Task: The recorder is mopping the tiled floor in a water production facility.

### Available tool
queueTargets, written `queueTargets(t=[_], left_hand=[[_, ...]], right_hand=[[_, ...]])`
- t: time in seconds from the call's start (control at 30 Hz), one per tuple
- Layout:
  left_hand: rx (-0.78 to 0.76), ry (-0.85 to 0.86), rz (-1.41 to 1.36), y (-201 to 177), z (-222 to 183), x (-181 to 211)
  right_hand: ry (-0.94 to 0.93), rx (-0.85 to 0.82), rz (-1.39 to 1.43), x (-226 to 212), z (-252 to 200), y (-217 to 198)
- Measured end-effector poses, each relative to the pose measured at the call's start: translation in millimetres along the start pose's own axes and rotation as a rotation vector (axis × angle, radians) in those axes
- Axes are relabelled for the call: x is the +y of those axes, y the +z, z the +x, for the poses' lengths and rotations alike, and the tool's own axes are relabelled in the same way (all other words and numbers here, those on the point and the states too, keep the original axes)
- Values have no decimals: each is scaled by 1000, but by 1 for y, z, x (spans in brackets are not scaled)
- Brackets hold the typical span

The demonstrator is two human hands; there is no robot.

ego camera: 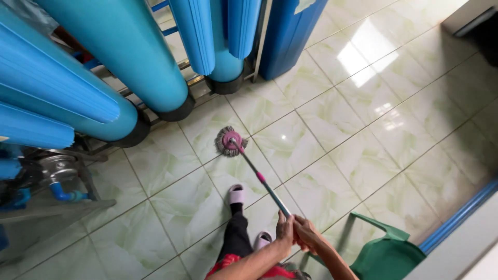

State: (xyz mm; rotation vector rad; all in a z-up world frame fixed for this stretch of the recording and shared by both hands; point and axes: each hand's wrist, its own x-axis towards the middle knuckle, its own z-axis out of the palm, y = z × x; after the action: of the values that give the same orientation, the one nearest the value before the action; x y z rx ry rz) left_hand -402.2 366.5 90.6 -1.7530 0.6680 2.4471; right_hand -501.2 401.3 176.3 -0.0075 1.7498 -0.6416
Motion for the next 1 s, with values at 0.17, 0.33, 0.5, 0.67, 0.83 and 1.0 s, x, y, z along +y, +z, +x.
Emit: queueTargets(t=[0.17,0.33,0.5,0.67,0.83,1.0], left_hand=[[73,149,-240,-15,106,55],[30,273,-175,-63,183,176],[-7,196,-109,-63,161,245],[-5,259,110,-23,167,168],[-183,7,201,34,83,104],[-133,35,329,69,83,101]], right_hand=[[-107,-19,108,-48,85,40],[-82,-36,162,-161,147,80],[-73,17,154,-204,168,85],[-80,40,220,-151,127,38],[37,212,278,-59,78,-15],[93,174,369,-64,65,-48]])
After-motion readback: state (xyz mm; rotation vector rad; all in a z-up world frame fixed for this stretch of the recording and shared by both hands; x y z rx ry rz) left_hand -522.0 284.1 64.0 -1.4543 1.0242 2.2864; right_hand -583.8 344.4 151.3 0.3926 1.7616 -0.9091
